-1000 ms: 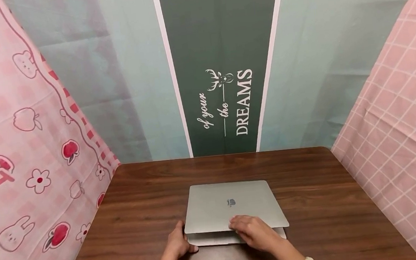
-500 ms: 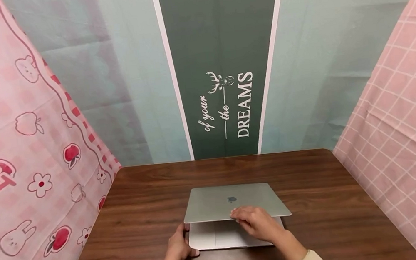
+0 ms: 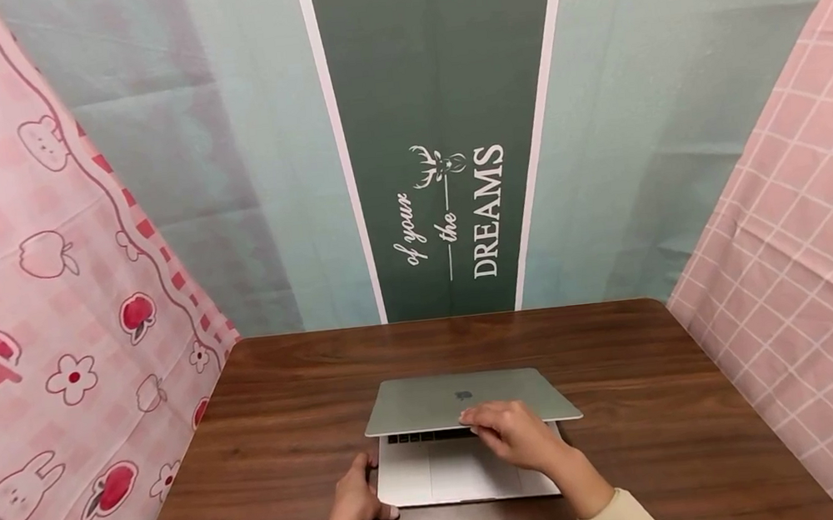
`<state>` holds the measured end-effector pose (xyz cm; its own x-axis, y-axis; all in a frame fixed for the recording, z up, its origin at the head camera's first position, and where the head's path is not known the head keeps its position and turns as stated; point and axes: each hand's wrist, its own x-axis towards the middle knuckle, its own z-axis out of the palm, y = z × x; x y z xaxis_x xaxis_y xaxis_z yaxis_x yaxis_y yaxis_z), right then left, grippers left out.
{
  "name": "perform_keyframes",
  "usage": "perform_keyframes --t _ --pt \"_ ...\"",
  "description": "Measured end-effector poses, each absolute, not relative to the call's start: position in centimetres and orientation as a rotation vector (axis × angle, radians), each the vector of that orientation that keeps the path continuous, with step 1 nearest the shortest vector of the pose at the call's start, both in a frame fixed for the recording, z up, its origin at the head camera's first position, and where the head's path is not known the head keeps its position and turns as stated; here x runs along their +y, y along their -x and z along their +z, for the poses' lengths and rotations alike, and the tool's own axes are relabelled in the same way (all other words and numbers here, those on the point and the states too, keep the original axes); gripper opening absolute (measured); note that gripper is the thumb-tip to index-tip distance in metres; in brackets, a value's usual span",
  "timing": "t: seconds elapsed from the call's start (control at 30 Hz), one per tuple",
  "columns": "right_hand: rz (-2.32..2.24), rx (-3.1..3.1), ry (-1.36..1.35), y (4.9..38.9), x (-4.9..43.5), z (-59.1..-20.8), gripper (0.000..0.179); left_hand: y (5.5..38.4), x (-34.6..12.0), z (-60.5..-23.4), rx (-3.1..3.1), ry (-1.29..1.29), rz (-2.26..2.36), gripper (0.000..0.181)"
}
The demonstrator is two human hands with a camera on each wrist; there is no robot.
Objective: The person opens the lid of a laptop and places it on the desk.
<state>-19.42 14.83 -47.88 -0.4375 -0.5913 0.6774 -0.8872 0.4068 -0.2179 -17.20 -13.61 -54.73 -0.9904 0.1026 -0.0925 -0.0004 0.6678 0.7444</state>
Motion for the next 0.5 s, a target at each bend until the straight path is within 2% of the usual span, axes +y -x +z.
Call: perform_keyframes --t 0.5 --pt "0.821 -2.188 -1.241 20.5 14.8 -46.9 0.026 17.2 -14.4 -54.8 2.639 -0.162 1.364 0.069"
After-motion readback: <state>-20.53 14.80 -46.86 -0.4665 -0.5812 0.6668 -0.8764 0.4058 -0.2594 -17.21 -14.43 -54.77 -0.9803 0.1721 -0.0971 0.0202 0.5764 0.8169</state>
